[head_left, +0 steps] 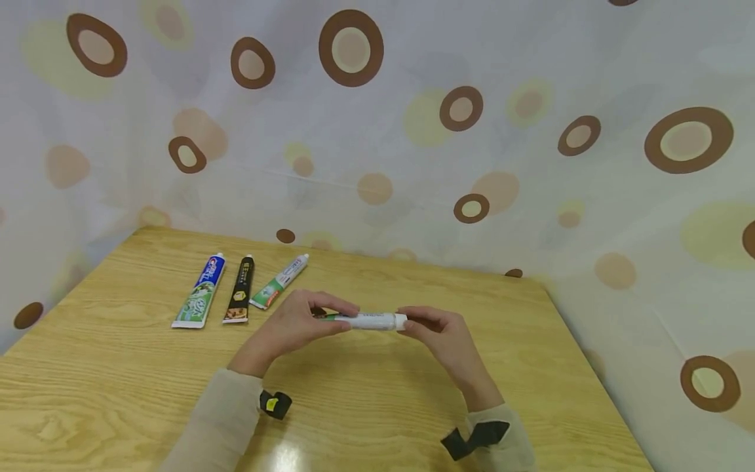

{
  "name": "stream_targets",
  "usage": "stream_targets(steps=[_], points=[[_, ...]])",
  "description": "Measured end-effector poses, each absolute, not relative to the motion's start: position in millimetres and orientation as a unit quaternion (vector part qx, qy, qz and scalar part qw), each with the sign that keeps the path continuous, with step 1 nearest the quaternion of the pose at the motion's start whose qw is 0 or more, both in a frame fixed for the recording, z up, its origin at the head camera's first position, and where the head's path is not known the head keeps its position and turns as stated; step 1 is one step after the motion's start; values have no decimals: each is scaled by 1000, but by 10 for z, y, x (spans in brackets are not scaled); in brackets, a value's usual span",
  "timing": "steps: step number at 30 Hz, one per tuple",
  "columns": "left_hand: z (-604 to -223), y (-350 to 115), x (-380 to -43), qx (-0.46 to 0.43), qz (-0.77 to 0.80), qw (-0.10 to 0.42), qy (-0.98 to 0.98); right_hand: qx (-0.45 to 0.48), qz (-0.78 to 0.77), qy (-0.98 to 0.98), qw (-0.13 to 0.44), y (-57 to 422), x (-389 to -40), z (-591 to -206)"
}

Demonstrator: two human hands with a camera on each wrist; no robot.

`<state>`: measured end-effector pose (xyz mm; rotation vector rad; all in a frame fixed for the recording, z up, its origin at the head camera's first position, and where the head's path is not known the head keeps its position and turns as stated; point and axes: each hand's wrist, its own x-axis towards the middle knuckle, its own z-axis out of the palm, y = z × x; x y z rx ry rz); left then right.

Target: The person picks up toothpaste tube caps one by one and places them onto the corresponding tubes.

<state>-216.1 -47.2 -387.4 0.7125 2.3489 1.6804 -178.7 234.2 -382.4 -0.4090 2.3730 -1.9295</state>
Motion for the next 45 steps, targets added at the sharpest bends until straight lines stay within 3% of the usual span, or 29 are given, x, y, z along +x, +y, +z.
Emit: stream_targets(steps=[35,45], points=[[-3859,-450,-2143,251,565,84,782,-129,-600,789,8,2320,-1767,-3820],[-3863,-474,-2150,249,563,82,784,-148,-623,768,25,2307,-1774,-3814]])
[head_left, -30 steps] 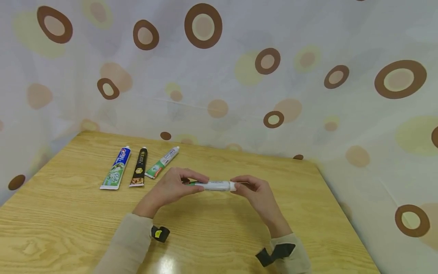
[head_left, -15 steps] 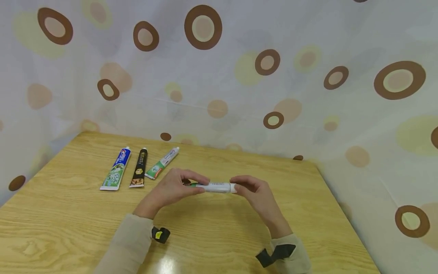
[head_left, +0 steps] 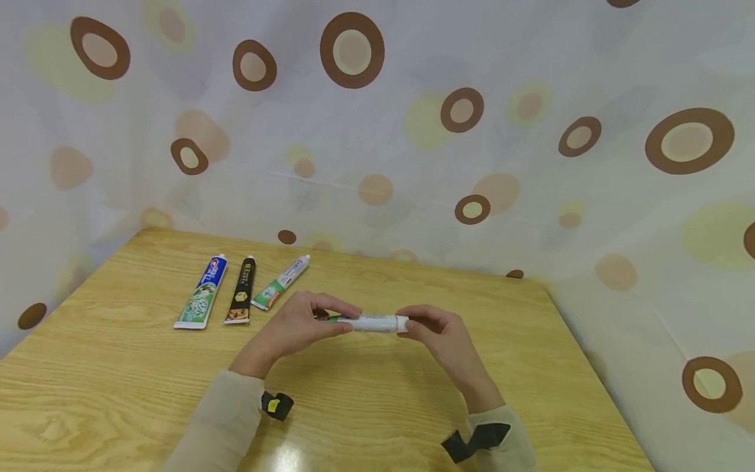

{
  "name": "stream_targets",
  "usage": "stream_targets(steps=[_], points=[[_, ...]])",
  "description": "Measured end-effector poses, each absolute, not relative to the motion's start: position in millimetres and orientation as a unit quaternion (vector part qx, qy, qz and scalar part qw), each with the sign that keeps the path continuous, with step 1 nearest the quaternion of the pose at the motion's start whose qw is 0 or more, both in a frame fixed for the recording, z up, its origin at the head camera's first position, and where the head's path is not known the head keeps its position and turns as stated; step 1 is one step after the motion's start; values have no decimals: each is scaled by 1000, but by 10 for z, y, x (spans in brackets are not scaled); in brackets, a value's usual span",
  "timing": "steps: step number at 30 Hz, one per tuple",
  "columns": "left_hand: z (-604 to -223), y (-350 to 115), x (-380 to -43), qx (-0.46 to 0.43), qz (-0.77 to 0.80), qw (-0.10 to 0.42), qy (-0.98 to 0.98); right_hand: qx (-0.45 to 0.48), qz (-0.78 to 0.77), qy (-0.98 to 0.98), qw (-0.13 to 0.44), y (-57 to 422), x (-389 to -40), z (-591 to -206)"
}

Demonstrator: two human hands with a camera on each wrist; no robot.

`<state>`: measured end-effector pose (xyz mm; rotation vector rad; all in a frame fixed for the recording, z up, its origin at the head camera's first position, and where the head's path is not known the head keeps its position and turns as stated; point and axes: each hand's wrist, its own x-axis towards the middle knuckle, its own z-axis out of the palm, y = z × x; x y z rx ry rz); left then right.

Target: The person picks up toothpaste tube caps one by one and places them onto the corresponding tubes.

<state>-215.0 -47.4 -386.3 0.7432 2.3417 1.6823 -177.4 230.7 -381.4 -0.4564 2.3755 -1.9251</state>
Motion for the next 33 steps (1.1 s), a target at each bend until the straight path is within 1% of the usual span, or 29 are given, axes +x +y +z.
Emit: stream_targets(steps=[20,26,33], points=[[-3893,-450,-2160,269,543,80,791,-129,-644,754,21,2293,-1774,-3840],[-3882,-453,-2165,279,532,73,796,-112,-645,756,25,2287,-1787,-3841],[-3879,-469,-2156,282,524,62,801,-117,-634,764,40,2281,-1772,-3812]])
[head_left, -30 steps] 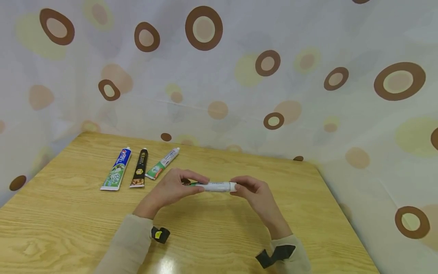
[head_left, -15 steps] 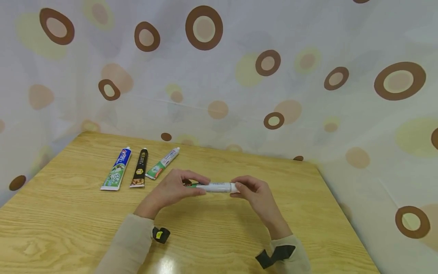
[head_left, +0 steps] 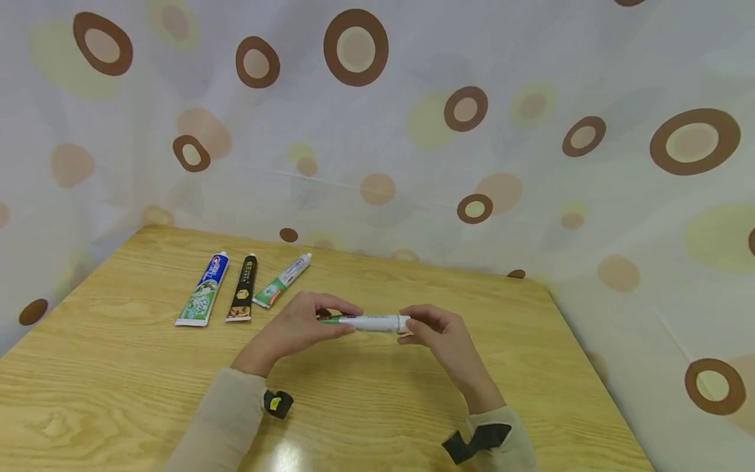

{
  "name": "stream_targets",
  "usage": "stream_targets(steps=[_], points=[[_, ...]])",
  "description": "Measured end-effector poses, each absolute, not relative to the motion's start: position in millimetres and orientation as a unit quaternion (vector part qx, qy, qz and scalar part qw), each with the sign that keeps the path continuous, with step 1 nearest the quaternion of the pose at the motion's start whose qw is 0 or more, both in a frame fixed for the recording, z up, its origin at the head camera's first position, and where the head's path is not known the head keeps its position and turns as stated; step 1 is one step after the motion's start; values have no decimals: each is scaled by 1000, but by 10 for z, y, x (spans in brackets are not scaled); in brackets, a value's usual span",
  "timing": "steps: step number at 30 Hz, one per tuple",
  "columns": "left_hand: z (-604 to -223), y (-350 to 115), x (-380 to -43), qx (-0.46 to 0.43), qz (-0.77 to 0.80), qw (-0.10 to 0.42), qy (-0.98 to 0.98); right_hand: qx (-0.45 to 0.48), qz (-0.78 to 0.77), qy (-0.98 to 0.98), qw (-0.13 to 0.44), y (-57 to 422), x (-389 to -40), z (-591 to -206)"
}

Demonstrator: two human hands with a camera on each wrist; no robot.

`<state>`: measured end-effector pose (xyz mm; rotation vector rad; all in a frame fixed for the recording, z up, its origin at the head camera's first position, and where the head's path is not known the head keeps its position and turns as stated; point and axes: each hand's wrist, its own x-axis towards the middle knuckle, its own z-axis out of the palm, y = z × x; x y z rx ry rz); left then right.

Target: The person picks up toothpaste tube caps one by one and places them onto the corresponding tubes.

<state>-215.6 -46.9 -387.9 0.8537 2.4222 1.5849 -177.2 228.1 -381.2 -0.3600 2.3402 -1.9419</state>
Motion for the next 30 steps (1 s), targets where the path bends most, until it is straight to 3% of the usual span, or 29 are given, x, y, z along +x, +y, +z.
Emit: stream_targets(steps=[15,30], points=[[-3857,-453,-2142,280,533,64,796,-139,-568,812,6,2265,-1758,-3774],[-3845,-432,-2136,271,540,66,794,-136,-596,792,11,2306,-1743,-3781]])
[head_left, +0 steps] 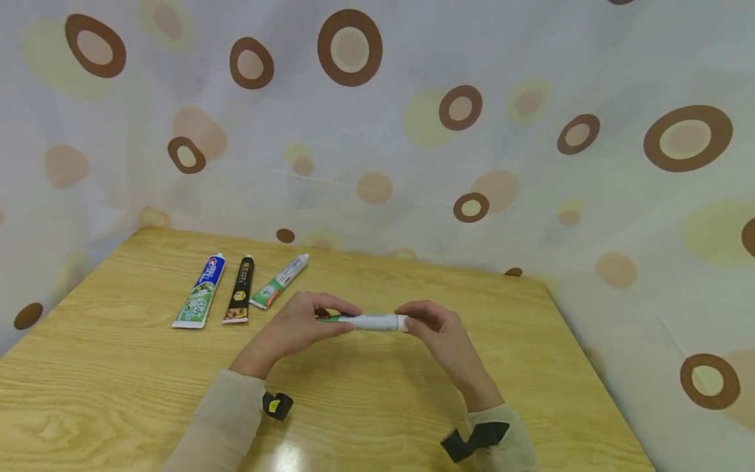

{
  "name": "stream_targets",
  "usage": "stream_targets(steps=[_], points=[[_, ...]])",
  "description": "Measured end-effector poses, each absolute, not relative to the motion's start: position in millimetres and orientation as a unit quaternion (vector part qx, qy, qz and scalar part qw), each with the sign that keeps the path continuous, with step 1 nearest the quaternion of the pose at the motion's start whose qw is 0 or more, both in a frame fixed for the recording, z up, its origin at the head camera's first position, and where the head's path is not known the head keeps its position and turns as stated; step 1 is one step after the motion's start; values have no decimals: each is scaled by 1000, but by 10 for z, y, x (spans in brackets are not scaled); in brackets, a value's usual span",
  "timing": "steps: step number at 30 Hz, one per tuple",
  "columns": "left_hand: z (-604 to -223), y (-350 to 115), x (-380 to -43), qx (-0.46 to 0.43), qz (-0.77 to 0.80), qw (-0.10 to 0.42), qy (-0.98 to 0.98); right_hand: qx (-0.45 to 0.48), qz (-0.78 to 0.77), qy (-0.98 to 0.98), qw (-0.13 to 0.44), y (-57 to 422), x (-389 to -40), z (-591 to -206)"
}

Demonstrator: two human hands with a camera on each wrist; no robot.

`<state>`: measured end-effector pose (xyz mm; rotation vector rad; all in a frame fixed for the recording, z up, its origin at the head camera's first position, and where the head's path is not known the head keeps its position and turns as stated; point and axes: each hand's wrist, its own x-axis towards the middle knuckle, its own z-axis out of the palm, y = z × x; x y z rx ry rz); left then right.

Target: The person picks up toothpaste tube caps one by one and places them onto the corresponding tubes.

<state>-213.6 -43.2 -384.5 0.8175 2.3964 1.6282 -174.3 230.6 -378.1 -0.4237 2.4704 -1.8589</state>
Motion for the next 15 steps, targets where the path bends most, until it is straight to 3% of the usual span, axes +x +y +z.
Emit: stream_targets(steps=[15], points=[[-3825,-441,-2115,273,529,58,801,-132,-588,798,17,2307,-1742,-3781]])
